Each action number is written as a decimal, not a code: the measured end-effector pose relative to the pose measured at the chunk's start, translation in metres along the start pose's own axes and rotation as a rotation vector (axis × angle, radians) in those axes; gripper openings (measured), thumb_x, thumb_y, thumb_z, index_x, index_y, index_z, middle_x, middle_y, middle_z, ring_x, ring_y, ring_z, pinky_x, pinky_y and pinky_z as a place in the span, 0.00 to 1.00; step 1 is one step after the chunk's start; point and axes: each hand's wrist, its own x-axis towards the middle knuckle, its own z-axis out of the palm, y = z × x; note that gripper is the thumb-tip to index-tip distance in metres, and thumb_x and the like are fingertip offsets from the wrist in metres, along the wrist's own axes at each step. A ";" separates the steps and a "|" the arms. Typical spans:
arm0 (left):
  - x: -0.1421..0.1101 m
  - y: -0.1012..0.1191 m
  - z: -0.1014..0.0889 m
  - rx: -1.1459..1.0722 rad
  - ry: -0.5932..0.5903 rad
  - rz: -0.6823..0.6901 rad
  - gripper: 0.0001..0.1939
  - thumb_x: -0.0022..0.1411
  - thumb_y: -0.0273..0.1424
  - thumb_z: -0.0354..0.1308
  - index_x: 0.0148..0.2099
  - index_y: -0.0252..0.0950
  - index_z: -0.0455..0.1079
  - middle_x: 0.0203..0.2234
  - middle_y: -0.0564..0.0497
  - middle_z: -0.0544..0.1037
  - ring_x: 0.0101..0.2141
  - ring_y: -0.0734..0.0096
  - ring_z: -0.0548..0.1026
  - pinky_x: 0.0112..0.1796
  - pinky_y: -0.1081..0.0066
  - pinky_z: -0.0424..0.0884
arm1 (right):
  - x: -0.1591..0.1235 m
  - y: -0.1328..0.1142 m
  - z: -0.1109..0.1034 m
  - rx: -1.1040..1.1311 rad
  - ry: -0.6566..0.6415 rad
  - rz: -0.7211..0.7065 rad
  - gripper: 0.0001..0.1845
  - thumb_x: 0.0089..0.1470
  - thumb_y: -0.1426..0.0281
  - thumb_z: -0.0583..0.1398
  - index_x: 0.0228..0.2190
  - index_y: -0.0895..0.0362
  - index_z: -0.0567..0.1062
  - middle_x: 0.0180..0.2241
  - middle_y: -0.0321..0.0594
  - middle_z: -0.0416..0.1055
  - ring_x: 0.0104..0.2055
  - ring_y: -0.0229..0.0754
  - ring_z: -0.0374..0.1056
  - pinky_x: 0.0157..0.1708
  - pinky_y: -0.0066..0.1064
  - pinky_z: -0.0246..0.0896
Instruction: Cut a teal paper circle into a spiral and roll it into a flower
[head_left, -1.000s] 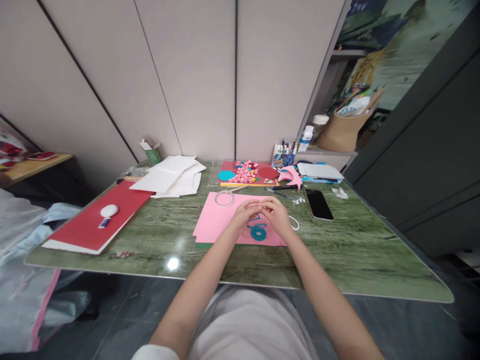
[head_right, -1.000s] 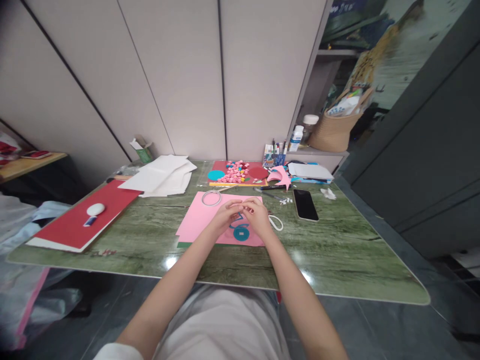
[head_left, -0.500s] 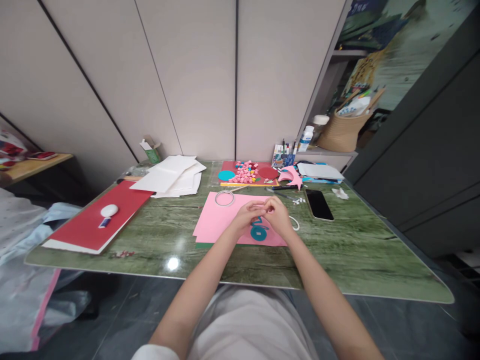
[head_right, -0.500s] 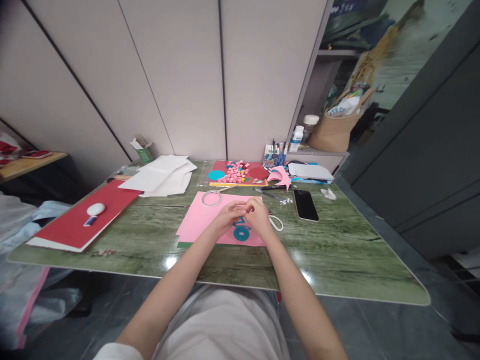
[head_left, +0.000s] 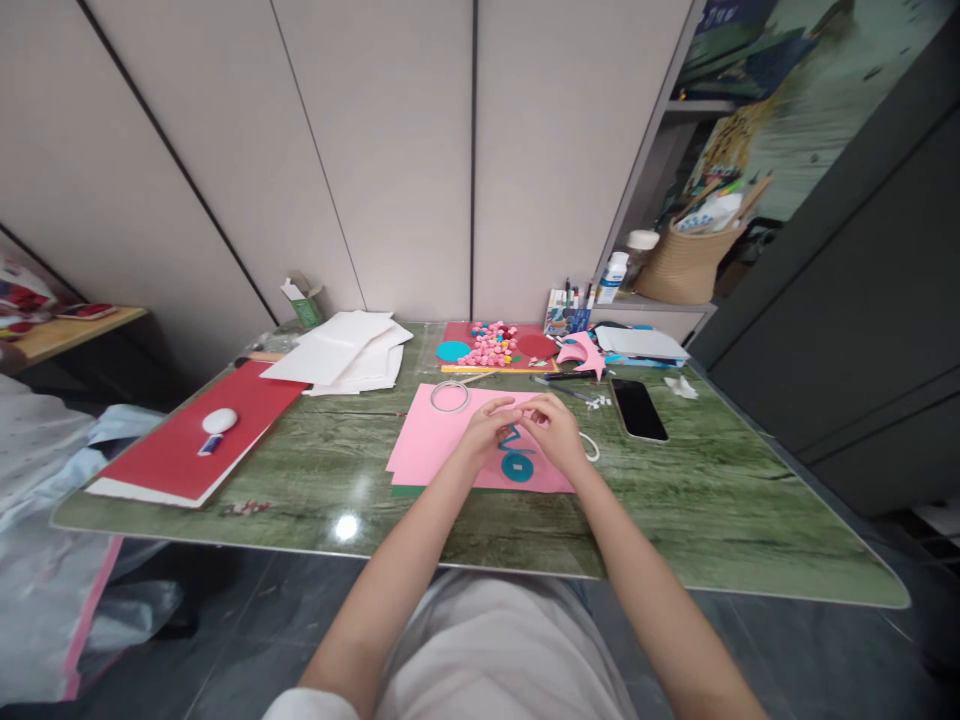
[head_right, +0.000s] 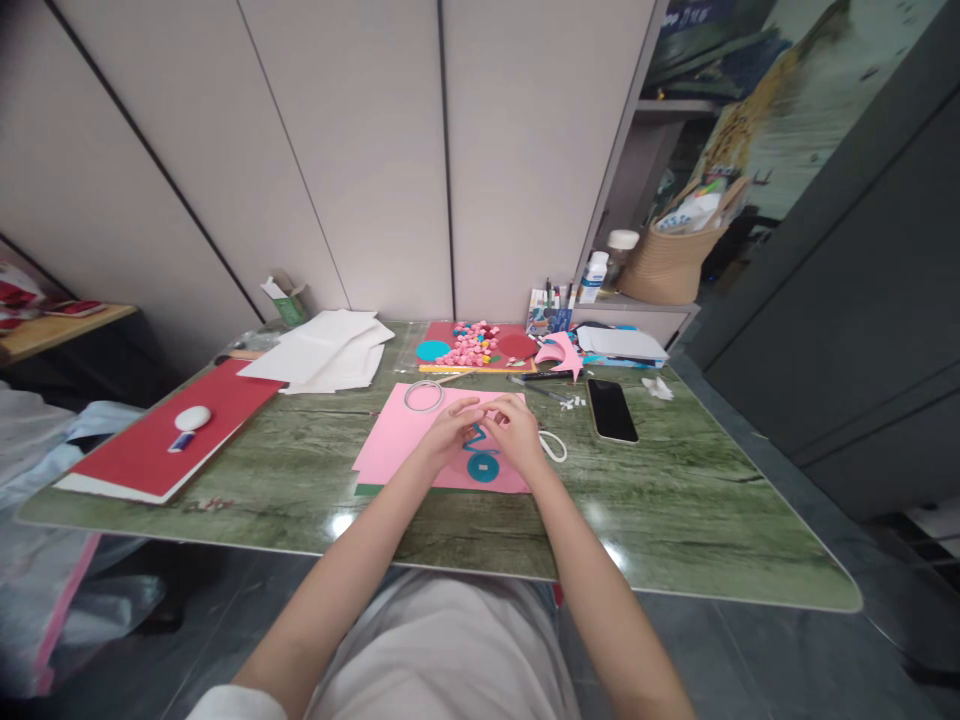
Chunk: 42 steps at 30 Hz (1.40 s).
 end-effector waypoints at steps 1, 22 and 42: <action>-0.001 0.001 0.000 0.003 -0.007 -0.007 0.25 0.38 0.29 0.66 0.42 0.35 0.66 0.25 0.53 0.73 0.23 0.82 0.68 0.27 0.78 0.61 | 0.000 0.001 0.000 0.005 -0.001 -0.003 0.07 0.48 0.70 0.57 0.32 0.54 0.74 0.30 0.38 0.63 0.27 0.36 0.60 0.29 0.29 0.59; 0.000 -0.004 0.003 0.169 0.011 0.092 0.22 0.39 0.34 0.65 0.39 0.33 0.68 0.21 0.54 0.70 0.19 0.84 0.63 0.21 0.79 0.55 | 0.000 0.006 0.003 -0.007 0.063 0.006 0.02 0.46 0.71 0.59 0.25 0.55 0.72 0.29 0.37 0.64 0.29 0.37 0.61 0.31 0.31 0.58; -0.001 -0.003 0.005 0.124 0.019 0.068 0.21 0.38 0.31 0.65 0.38 0.34 0.68 0.23 0.53 0.71 0.21 0.82 0.66 0.23 0.77 0.57 | 0.000 -0.002 0.002 -0.065 0.034 -0.008 0.01 0.46 0.71 0.57 0.25 0.55 0.70 0.27 0.36 0.62 0.27 0.36 0.59 0.29 0.29 0.56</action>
